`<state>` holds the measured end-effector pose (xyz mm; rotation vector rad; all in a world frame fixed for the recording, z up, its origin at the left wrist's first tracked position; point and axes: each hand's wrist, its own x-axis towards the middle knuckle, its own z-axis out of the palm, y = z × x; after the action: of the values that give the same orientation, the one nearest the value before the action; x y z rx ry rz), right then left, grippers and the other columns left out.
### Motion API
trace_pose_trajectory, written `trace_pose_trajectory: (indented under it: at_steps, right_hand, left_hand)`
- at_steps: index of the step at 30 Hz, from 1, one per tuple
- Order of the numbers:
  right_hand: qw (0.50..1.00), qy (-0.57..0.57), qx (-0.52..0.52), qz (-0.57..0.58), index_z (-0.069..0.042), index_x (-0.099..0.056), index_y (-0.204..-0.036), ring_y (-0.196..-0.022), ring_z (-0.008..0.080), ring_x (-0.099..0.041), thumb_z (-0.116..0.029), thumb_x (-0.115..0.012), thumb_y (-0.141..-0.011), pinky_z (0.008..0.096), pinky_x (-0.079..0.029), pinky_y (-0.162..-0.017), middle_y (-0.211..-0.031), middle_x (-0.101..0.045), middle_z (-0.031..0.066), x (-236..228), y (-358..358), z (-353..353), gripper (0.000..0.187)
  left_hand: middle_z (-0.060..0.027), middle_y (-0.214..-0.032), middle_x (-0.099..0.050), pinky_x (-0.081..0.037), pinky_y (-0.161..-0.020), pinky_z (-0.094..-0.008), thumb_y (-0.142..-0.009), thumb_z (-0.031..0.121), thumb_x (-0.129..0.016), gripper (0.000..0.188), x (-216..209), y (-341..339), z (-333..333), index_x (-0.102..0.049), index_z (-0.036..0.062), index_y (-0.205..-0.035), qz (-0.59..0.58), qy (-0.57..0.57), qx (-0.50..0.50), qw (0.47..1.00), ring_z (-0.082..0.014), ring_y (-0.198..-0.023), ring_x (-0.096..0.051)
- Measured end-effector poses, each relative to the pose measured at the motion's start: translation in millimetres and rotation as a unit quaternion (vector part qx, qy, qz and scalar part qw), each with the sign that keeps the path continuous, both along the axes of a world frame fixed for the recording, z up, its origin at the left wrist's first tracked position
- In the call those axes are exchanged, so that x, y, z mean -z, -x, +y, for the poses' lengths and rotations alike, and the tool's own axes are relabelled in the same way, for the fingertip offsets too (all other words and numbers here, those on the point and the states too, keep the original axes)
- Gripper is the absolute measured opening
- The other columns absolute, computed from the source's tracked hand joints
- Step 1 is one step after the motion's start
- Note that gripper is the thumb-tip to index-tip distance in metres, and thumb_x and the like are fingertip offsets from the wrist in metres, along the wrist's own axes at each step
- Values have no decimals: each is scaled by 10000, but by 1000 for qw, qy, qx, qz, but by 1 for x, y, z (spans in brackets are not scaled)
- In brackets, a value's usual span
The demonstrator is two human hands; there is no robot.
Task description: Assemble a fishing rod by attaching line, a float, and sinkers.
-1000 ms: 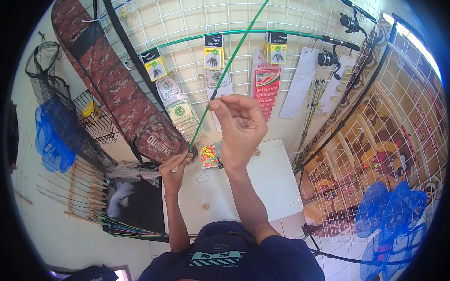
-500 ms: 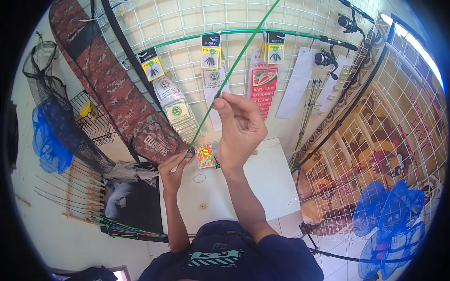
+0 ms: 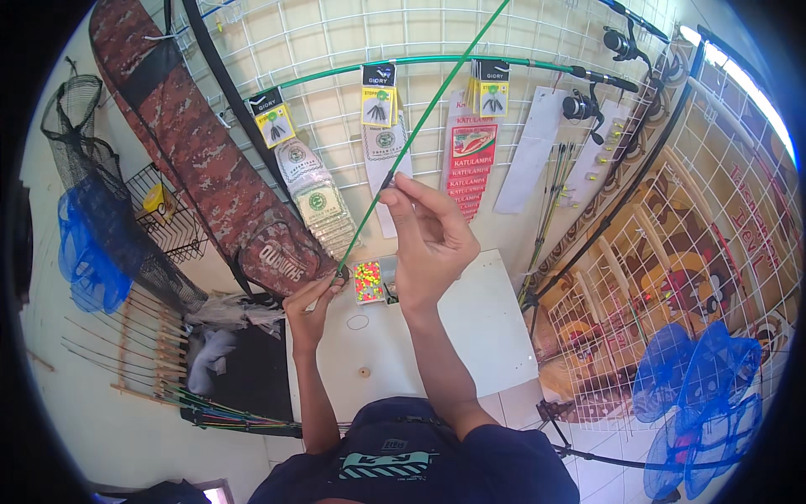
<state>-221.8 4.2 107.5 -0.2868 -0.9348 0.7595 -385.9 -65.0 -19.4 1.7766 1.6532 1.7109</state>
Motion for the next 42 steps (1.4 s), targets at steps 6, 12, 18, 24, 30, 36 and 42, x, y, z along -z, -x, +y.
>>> trace_pose_trajectory:
  at_steps: [6,12,18,24,30,36,42]
  right_hand:
    - [1000,2,-4,8,63,-658,-1050,-840,150,-679,58,-681,-844,242,-528,-773,-907,-699,128,0,2,0,207]
    - [999,7,-35,22,63,-647,-1051,-841,152,-676,54,-684,-844,242,-523,-770,-906,-697,126,-1,2,1,210]
    - [999,0,-36,33,68,-647,-1042,-825,141,-670,57,-685,-841,230,-510,-758,-900,-689,117,0,0,4,205]
    - [998,3,-28,49,69,-657,-1029,-808,135,-662,39,-699,-838,234,-510,-749,-896,-687,109,-1,1,2,198]
    - [1000,27,-2,11,51,-679,-999,-783,120,-649,-3,-716,-842,216,-489,-700,-868,-678,83,-5,-5,-5,170]
    - [995,79,36,-45,24,-648,-985,-740,74,-614,-52,-701,-872,184,-436,-599,-850,-664,65,-13,-11,-14,146]
    - [996,82,25,-39,-9,-571,-977,-773,60,-597,-114,-651,-921,162,-406,-470,-848,-634,50,-13,-14,-16,143]
  left_hand:
    - [-130,-932,-728,-532,-779,-258,-808,-82,-668,265,3,0,-1,-697,-34,-1067,-6,-13,4,1000,-157,-844,-687]
    - [-126,-923,-731,-528,-776,-256,-799,-70,-682,280,-1,0,-3,-698,-26,-1076,3,-6,3,1000,-150,-826,-687]
    - [-123,-919,-733,-523,-802,-272,-788,-74,-688,282,-5,-5,-2,-704,-22,-1065,6,-4,-3,1000,-161,-843,-695]
    - [-136,-936,-722,-522,-735,-261,-810,-35,-682,290,-1,-4,-1,-707,25,-1093,29,-21,4,999,-170,-807,-691]
    - [-131,-931,-724,-522,-738,-264,-809,-33,-684,283,6,-2,-2,-708,22,-1086,17,-13,12,1000,-174,-810,-692]
    - [-136,-946,-723,-521,-748,-273,-811,-39,-679,291,9,0,0,-705,24,-1095,25,-15,10,1000,-185,-820,-693]
    - [-140,-957,-720,-520,-755,-280,-812,-47,-672,300,9,-2,1,-705,32,-1100,34,-17,8,999,-193,-831,-692]
